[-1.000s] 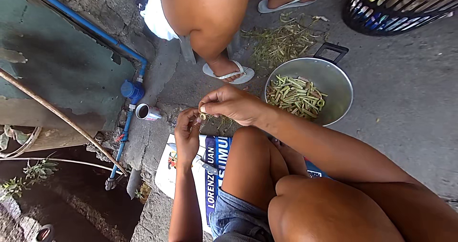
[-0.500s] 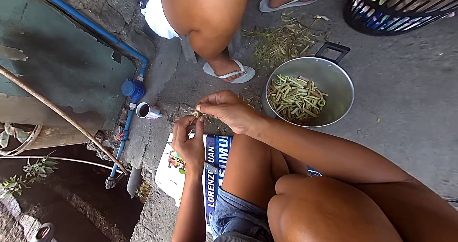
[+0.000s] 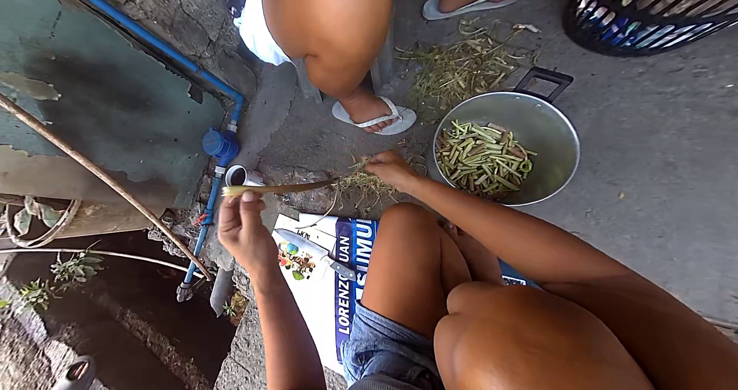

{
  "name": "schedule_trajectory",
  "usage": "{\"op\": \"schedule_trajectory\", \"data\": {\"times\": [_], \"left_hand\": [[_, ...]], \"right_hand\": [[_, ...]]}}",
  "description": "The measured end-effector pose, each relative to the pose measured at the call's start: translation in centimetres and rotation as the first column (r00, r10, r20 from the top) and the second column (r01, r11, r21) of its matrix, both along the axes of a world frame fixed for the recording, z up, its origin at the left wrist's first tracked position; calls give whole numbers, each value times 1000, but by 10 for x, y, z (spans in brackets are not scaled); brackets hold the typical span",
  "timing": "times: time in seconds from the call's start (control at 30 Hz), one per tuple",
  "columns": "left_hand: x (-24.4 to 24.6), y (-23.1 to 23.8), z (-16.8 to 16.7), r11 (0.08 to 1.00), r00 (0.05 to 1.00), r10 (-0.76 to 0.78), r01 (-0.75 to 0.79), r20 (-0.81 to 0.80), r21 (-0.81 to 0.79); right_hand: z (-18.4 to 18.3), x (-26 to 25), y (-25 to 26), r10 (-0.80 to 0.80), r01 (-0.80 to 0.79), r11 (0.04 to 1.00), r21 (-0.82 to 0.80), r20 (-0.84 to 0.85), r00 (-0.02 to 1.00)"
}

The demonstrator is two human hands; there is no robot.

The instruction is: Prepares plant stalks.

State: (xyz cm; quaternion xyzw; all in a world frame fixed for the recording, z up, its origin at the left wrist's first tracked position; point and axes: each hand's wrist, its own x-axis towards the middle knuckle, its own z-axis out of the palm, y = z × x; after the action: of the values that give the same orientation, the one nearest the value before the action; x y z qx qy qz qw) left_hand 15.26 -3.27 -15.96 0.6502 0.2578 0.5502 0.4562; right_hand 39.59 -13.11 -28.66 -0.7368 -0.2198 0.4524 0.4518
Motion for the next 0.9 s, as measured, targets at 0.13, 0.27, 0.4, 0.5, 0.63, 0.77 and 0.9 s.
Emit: {"op": "schedule_trajectory", "data": {"times": [0.13, 0.27, 0.4, 0.5, 0.63, 0.77, 0.9], "left_hand": [[-26, 18, 21, 996, 980, 87, -81, 178, -41], [-36, 23, 40, 979, 942, 174, -135, 287, -150], [-33, 22, 29, 997, 983, -14, 27, 183, -67], [-19, 14, 24, 992, 986, -116, 121, 118, -37], [3, 4, 25, 970, 970, -244, 244, 15, 10], [22, -1, 31, 911, 916, -400, 402, -34, 89], [32, -6, 42, 874, 884, -462, 468, -73, 132]], "right_hand": [[-34, 30, -13, -26, 51, 978, -201, 123, 992], [-42, 45, -19, -19, 52, 971, -231, 144, 989], [-25, 50, -12, -19, 23, 992, -128, 29, 999], [-2, 56, -9, -40, 44, 999, -13, 204, 978], [77, 44, -9, -36, -48, 982, 184, 426, 904], [164, 13, -12, 3, -278, 801, 531, 460, 888], [219, -11, -12, 54, -491, 557, 670, 561, 826]]}}
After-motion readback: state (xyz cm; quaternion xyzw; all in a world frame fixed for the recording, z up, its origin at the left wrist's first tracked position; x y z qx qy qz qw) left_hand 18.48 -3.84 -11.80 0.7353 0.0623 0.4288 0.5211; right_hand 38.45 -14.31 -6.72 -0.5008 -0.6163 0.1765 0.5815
